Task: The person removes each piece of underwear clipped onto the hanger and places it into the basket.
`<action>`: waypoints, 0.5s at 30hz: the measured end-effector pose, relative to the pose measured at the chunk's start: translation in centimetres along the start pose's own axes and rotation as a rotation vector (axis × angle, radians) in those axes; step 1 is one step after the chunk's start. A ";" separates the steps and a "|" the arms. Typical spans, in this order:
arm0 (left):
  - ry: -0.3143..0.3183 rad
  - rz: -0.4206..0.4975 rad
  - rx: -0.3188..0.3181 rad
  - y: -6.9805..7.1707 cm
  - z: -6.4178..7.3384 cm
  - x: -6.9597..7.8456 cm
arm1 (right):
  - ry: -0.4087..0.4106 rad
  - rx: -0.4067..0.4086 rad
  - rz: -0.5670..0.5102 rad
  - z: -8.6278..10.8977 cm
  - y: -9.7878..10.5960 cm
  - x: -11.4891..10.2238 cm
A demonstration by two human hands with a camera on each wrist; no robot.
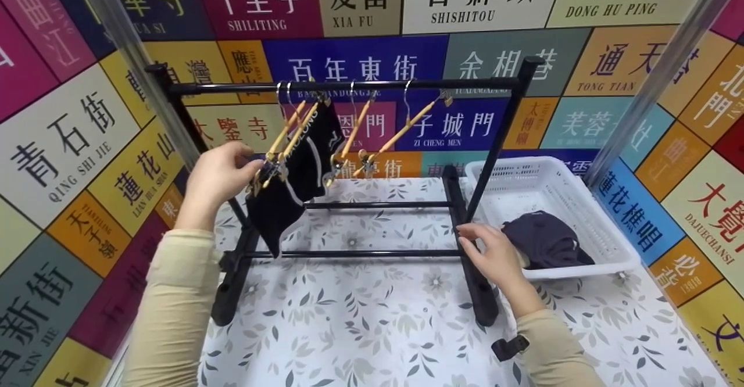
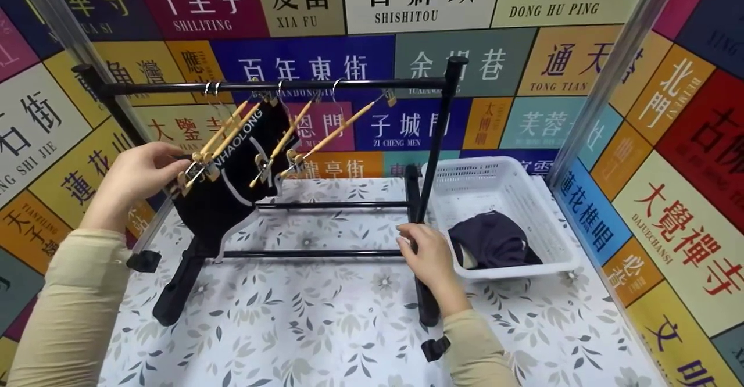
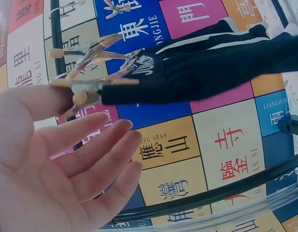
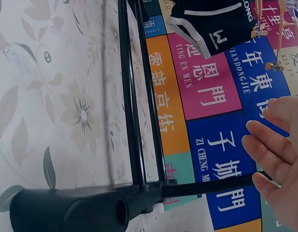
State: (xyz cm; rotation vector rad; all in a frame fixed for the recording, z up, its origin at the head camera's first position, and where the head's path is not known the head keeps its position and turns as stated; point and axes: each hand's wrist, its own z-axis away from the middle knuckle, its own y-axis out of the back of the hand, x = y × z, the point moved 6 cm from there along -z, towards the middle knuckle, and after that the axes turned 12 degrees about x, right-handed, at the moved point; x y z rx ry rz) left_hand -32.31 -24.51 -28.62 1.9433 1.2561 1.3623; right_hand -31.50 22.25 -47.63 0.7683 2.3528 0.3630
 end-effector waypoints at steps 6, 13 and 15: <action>-0.021 0.033 0.002 -0.3 0.1 -0.1 | -0.022 -0.023 0.025 0.0 -0.9 -0.4; -0.032 0.079 -0.018 -0.4 0.3 0.0 | -0.019 -0.043 0.006 0.3 -1.7 -0.8; -0.048 0.092 -0.022 -0.4 0.4 0.3 | -0.007 -0.043 -0.002 0.3 -1.7 -0.9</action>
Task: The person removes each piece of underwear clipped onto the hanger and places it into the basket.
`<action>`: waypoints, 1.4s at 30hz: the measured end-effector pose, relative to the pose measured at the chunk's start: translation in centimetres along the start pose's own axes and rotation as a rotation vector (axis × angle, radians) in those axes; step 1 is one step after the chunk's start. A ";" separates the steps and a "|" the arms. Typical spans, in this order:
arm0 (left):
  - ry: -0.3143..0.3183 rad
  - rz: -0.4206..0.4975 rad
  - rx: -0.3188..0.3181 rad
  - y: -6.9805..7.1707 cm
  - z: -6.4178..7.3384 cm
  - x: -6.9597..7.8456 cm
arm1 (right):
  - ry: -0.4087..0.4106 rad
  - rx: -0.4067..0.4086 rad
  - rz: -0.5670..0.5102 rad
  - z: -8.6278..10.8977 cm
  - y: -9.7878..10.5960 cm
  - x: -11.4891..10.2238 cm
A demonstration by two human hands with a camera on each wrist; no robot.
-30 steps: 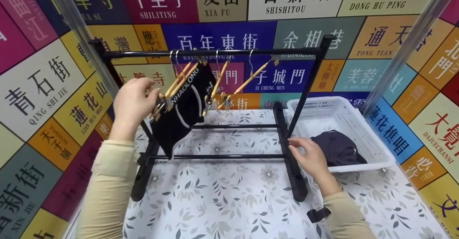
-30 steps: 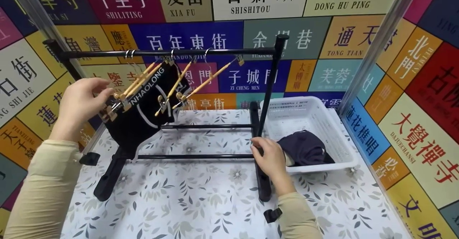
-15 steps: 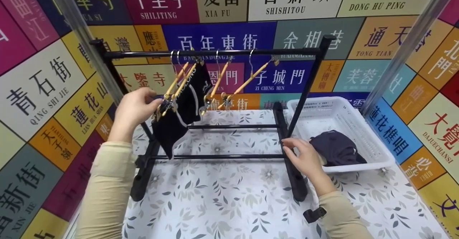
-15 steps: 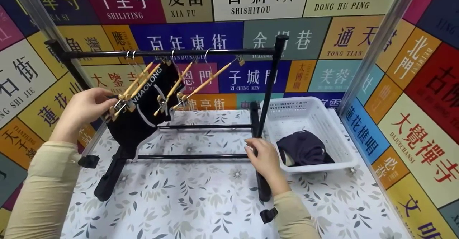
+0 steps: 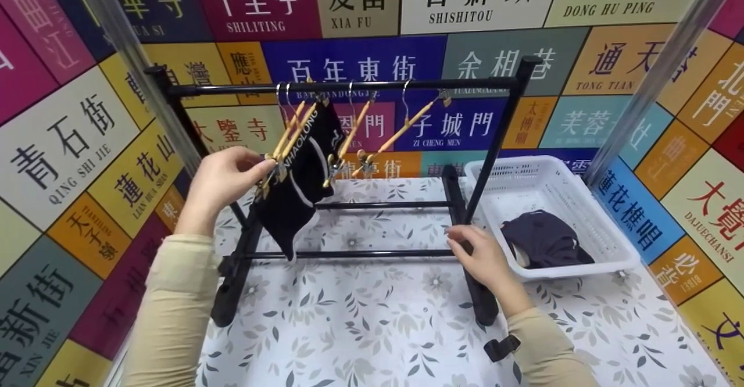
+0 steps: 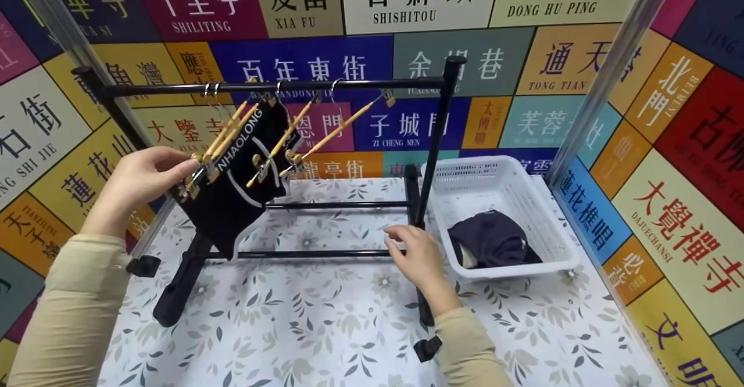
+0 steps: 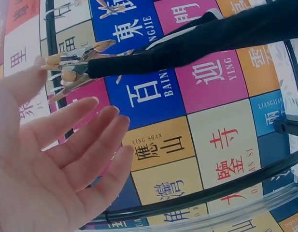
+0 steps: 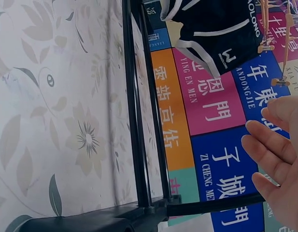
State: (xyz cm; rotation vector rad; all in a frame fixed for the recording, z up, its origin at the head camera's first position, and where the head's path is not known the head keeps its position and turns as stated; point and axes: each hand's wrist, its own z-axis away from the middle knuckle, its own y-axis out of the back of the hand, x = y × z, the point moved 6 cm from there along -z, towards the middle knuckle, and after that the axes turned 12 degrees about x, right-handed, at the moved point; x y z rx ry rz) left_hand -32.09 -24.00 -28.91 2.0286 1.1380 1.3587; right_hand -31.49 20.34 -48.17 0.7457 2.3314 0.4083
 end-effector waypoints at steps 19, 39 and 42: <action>0.010 -0.119 0.075 -0.8 0.1 -0.9 | 0.057 -0.004 0.039 -0.2 -1.0 -0.6; -0.029 -0.225 0.310 -0.7 0.2 -1.5 | -0.031 -0.182 0.049 0.0 -6.2 -1.7; -0.024 -0.225 0.344 -0.6 0.3 -1.6 | -0.043 -0.192 0.042 0.1 -6.7 -2.0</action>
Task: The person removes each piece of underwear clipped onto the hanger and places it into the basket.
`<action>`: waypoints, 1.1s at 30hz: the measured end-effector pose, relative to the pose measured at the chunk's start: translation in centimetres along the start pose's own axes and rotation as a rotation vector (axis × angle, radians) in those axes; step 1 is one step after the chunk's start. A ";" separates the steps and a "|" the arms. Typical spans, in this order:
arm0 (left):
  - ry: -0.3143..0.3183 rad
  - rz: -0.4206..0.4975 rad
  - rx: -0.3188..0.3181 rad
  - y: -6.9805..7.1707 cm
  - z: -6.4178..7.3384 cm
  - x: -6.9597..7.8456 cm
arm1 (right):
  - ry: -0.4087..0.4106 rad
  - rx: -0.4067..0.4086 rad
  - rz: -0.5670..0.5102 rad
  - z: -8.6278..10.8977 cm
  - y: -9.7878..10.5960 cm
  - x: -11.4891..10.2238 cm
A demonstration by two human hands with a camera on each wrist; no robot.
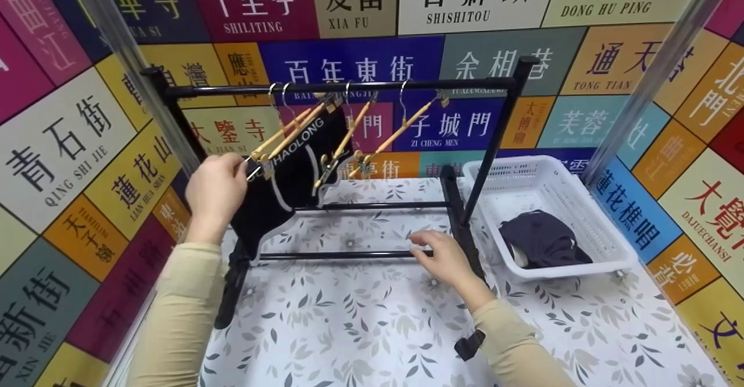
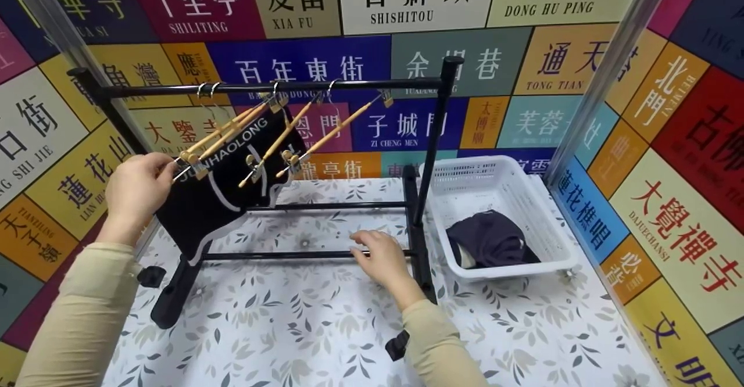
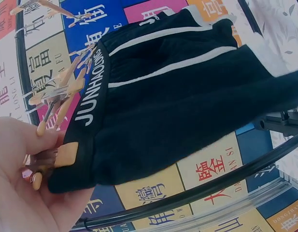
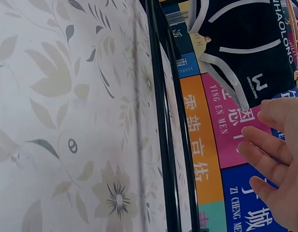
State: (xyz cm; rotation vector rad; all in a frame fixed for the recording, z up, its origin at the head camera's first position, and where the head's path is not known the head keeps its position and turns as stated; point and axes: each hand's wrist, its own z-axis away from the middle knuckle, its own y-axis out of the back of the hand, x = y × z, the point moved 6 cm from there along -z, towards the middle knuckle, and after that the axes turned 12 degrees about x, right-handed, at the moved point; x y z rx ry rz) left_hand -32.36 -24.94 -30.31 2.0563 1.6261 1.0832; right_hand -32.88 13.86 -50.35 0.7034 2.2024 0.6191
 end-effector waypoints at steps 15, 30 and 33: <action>0.072 0.051 0.148 1.3 -0.6 -0.7 | -0.057 -0.055 -0.044 0.0 -1.6 -1.1; 0.199 0.073 0.174 3.6 0.9 -5.4 | -0.021 -0.080 -0.074 -0.9 -2.5 -2.5; 0.236 0.058 0.148 3.1 2.0 -6.8 | -0.010 -0.074 -0.080 -1.1 -2.9 -2.8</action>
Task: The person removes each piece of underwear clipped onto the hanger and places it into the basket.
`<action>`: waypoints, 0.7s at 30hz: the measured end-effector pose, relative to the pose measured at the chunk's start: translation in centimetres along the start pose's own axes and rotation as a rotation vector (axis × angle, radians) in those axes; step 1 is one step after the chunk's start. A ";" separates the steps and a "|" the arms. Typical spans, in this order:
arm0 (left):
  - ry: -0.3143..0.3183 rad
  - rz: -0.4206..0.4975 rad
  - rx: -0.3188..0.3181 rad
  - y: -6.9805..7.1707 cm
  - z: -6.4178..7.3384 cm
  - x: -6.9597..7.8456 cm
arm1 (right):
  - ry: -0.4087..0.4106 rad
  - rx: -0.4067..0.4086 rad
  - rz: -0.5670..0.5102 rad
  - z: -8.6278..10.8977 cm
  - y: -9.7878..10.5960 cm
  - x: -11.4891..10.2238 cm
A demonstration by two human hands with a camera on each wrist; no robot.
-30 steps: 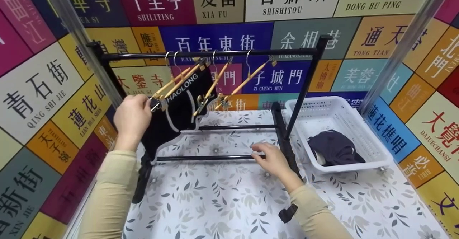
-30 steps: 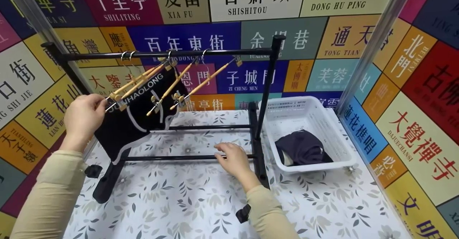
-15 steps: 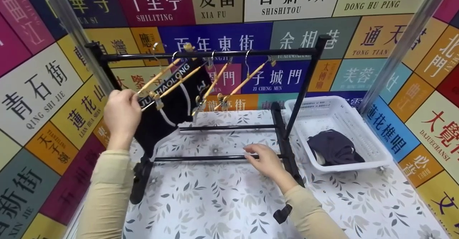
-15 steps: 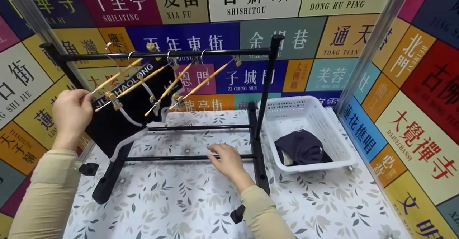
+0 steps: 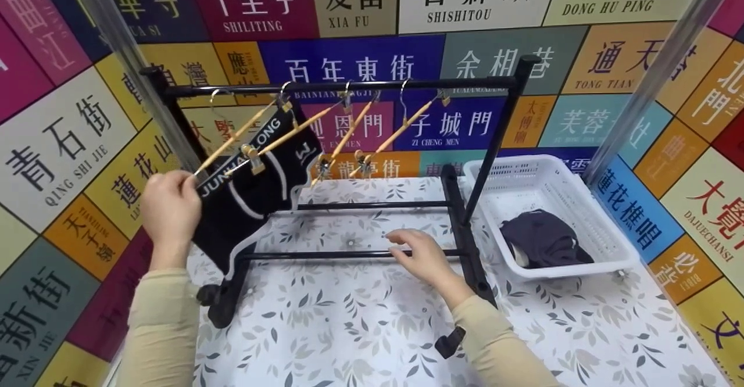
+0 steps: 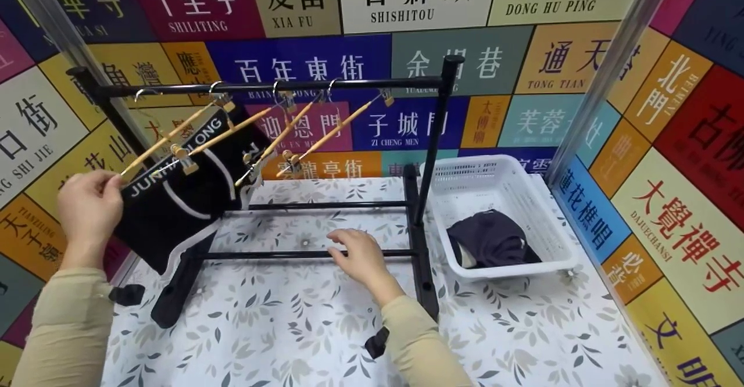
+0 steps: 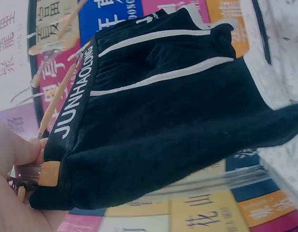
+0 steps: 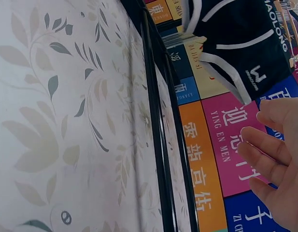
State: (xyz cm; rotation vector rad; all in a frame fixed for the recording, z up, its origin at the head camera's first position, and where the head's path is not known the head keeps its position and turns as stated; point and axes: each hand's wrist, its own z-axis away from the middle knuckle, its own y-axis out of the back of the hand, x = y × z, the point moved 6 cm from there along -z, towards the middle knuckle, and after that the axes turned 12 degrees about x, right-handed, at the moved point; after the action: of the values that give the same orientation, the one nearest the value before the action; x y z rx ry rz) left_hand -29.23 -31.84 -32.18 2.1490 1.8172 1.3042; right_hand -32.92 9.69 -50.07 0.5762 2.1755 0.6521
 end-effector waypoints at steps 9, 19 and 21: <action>0.056 -0.011 -0.101 -2.7 3.6 -4.2 | -0.001 -0.017 -0.005 -0.4 -1.4 -0.5; -0.083 0.133 -0.153 -5.9 7.3 -6.1 | -0.034 -0.037 -0.032 -0.3 -1.8 -0.4; -0.120 0.155 -0.175 -6.3 7.7 -6.1 | -0.028 -0.027 -0.037 -0.3 -1.7 -0.2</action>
State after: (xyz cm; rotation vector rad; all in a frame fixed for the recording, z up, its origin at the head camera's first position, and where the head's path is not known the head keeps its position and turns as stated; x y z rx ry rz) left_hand -29.31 -31.36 -43.82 2.2558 1.4609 1.2782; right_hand -33.34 8.20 -50.82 0.5268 2.1432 0.6486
